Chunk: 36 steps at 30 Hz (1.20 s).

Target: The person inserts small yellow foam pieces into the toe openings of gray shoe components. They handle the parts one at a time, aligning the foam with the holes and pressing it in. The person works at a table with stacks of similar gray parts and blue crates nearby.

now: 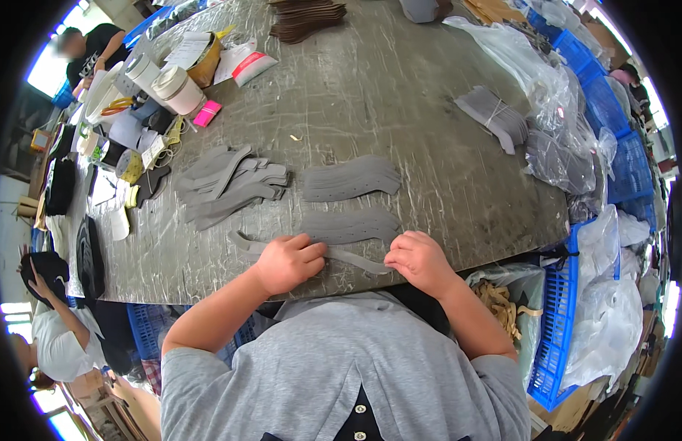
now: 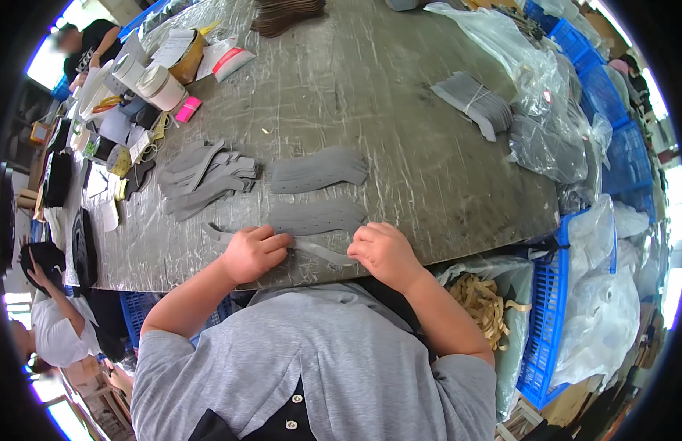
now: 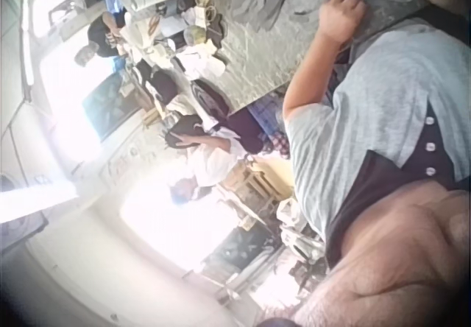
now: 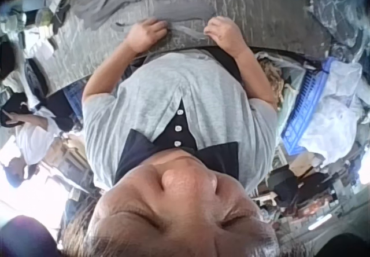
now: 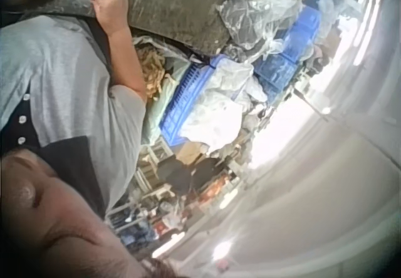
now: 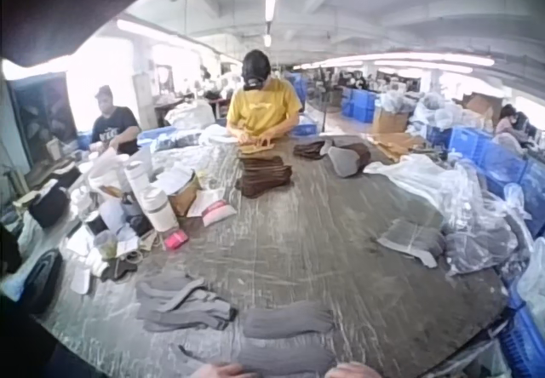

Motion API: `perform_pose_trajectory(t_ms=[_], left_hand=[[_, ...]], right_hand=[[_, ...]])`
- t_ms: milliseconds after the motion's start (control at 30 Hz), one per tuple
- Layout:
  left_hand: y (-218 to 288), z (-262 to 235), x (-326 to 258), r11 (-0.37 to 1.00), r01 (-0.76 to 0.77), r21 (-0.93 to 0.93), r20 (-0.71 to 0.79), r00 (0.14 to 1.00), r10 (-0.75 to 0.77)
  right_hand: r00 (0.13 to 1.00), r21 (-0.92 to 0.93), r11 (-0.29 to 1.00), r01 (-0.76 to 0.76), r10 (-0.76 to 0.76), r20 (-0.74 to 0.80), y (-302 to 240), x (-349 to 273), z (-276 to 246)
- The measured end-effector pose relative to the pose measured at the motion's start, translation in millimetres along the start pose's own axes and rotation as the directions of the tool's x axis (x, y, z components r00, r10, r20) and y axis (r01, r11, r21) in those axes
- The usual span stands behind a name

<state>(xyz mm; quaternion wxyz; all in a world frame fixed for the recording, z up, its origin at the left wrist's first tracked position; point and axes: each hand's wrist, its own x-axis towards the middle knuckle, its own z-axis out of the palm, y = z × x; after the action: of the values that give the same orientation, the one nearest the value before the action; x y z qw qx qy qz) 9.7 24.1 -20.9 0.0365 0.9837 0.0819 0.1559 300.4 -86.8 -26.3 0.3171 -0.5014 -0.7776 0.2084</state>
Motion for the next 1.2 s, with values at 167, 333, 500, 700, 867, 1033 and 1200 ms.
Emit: perform_pose_trajectory(t_ms=[167, 333, 500, 700, 867, 1033, 1200], left_hand=[[0, 3, -2, 1.000, 0.017, 0.000, -0.004, 1.000, -0.017], [-1, 3, -1, 1.000, 0.010, -0.009, -0.012, 1.000, -0.010], [0, 3, -2, 1.000, 0.018, -0.014, -0.017, 1.000, -0.018], [-1, 4, -2, 1.000, 0.019, -0.012, -0.010, 1.000, -0.019], [-1, 4, -3, 1.000, 0.021, -0.013, -0.014, 1.000, -0.021], [-1, 3, -2, 0.999, 0.020, -0.026, -0.011, 1.000, -0.020], [-1, 5, -4, 1.000, 0.023, -0.016, -0.015, 1.000, -0.023]], right_hand=[[0.998, -0.052, 0.997, 0.053, -0.051, 0.040, 8, 0, 8], [0.998, 0.033, 0.999, 0.007, -0.009, 0.065, 14, 1, 5], [0.973, 0.502, 0.840, -0.208, 0.232, 0.015, 17, -6, -4], [0.873, 0.698, 0.630, -0.339, 0.487, -0.016, 18, -20, -10], [0.968, 0.219, 0.943, -0.249, 0.237, 0.083, -5, -9, -14], [0.986, -0.019, 0.995, -0.101, 0.103, 0.128, -3, -10, -4], [0.968, 0.105, 0.963, -0.249, 0.250, -0.002, -2, -15, -12]])
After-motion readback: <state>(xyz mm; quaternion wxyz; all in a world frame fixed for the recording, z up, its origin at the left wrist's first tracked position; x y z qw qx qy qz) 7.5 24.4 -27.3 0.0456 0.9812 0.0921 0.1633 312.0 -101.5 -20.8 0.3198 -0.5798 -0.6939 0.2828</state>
